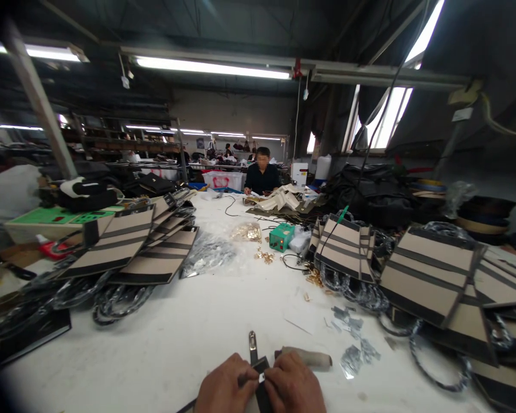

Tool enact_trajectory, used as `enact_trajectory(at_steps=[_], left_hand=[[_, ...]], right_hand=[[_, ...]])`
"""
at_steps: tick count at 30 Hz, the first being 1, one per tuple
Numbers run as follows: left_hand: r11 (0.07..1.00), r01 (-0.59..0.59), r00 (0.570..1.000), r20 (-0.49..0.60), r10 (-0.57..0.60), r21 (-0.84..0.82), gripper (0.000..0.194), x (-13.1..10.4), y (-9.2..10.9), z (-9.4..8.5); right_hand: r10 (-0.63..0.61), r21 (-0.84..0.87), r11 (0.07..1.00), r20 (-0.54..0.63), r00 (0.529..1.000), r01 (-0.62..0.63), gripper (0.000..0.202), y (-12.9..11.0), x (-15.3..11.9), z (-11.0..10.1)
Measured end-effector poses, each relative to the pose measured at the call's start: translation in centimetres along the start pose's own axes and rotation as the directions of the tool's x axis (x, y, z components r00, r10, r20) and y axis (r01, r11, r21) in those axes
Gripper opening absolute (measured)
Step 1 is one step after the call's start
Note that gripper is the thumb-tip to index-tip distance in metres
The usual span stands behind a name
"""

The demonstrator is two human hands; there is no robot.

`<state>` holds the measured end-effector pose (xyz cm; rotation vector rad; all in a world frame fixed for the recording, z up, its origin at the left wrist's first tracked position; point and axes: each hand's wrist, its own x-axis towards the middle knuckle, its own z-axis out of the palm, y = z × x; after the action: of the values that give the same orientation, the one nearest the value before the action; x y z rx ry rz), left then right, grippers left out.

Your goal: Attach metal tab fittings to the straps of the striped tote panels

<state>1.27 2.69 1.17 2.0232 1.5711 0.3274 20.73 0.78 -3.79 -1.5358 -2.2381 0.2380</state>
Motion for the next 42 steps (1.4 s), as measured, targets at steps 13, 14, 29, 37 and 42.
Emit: enact_trajectory(at_steps=[13, 14, 29, 37, 42], left_hand=[[1.000, 0.008, 1.000, -0.019, -0.008, -0.009, 0.020, 0.1, -0.2, 0.5], [1.000, 0.004, 1.000, -0.024, -0.004, -0.009, 0.019, 0.1, -0.2, 0.5], [0.999, -0.020, 0.999, -0.036, 0.019, -0.024, 0.019, -0.2, 0.3, 0.8], [0.999, -0.023, 0.998, -0.051, 0.020, -0.044, 0.017, -0.1, 0.1, 1.1], [0.998, -0.024, 0.998, -0.057, 0.021, -0.059, 0.016, 0.2, -0.1, 1.4]], right_hand=[[0.014, 0.034, 0.999, -0.002, 1.000, -0.014, 0.020, -0.1, -0.1, 0.0], [0.023, 0.043, 0.999, 0.005, 1.000, -0.024, 0.021, -0.4, -0.1, -0.3], [0.042, -0.040, 0.999, 0.133, 0.990, -0.037, 0.037, 5.2, 1.6, -5.3], [0.290, 0.587, 0.795, -0.145, 0.946, -0.154, 0.032, 3.2, 2.4, -6.7], [0.615, 0.992, 0.017, -0.107, 0.781, 0.122, 0.032, -0.7, 4.3, -6.8]])
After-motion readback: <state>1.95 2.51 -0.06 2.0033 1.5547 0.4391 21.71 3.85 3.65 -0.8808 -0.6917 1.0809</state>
